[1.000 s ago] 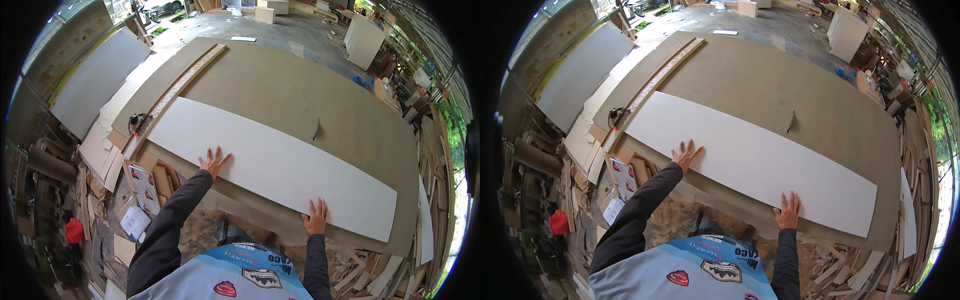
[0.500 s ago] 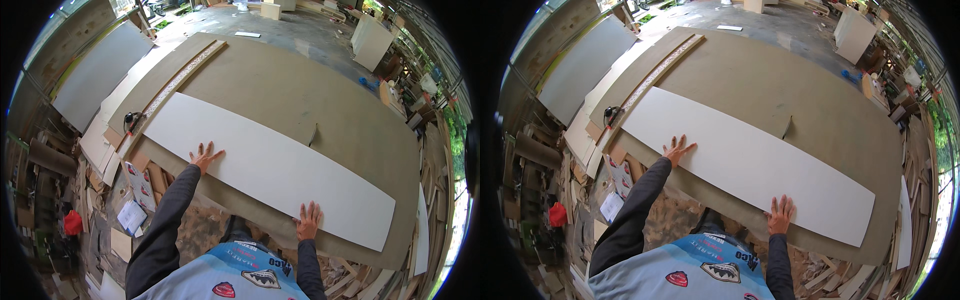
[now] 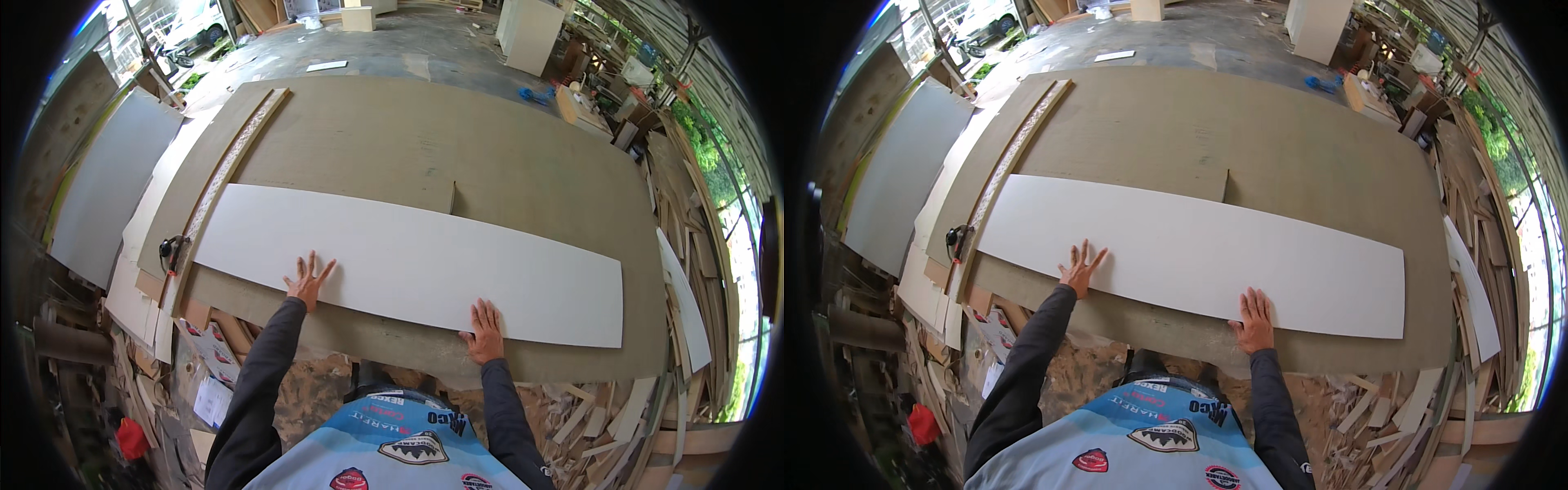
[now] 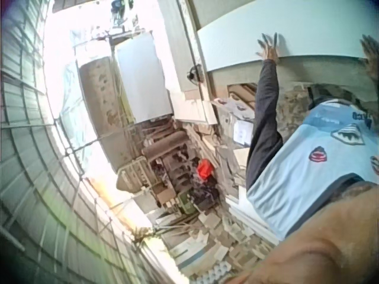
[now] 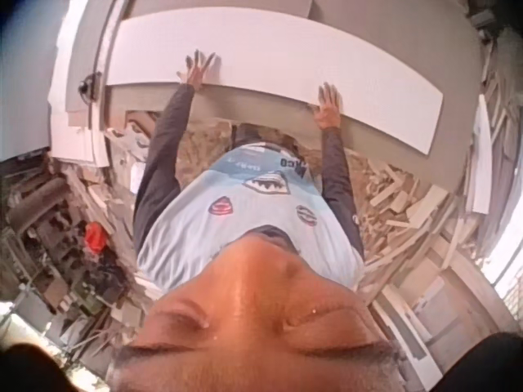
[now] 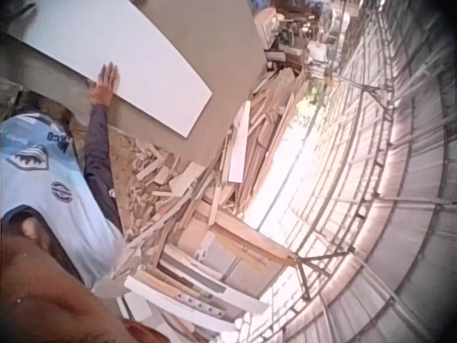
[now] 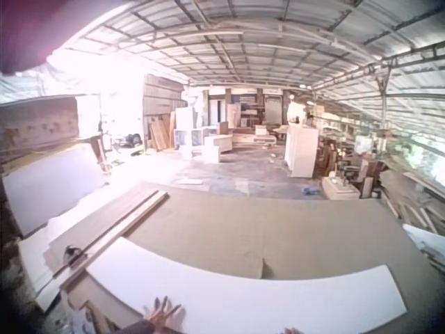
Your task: The person sorts and organizes white-laminated wood panels by picking them up from a workbench, carrying them to a storage pile, and leaning them against other panels before returning to the bench.
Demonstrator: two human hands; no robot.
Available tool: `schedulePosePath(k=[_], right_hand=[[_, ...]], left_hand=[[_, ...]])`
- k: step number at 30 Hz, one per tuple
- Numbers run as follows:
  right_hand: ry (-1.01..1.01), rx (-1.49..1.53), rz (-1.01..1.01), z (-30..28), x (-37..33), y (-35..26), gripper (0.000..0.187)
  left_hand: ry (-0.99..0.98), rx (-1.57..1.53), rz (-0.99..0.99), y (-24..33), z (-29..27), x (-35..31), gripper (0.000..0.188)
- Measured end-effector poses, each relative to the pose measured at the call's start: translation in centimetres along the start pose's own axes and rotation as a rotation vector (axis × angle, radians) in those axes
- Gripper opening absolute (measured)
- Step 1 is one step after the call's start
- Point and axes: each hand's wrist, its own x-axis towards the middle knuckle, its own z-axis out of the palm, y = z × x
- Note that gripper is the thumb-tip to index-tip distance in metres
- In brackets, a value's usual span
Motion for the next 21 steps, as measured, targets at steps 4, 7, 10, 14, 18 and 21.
schedulePosePath(k=[4, 7, 10, 14, 18, 21], right_hand=[[-0.024, -0.186, 0.064, -1.8, -1.7, 0.2, 0.061], [-0.027, -0.325, 0.129, -2.2, -2.5, 1.3, 0.06], [-0.025, -0.364, 0.125, -1.7, -3.0, 2.3, 0.059], [-0.042, -0.406, 0.107, -1.3, -2.8, 2.5, 0.057], [-0.055, -0.401, 0.119, -1.7, -2.3, 2.1, 0.057], [-0.058, -0.408, 0.13, -1.6, -2.3, 2.3, 0.057]], left_hand=[[0.066, -0.091, -0.098, -0.7, 2.5, 0.3, 0.112], [0.018, -0.199, -0.152, -0.7, 1.3, 0.7, 0.113], [-0.04, -0.245, -0.134, -0.4, 0.1, 1.0, 0.115], [-0.041, -0.216, -0.128, -1.1, 1.1, 0.9, 0.115], [-0.052, -0.171, -0.121, -1.2, 1.1, 1.1, 0.115], [-0.055, -0.16, -0.126, -1.0, 0.7, 1.1, 0.114]])
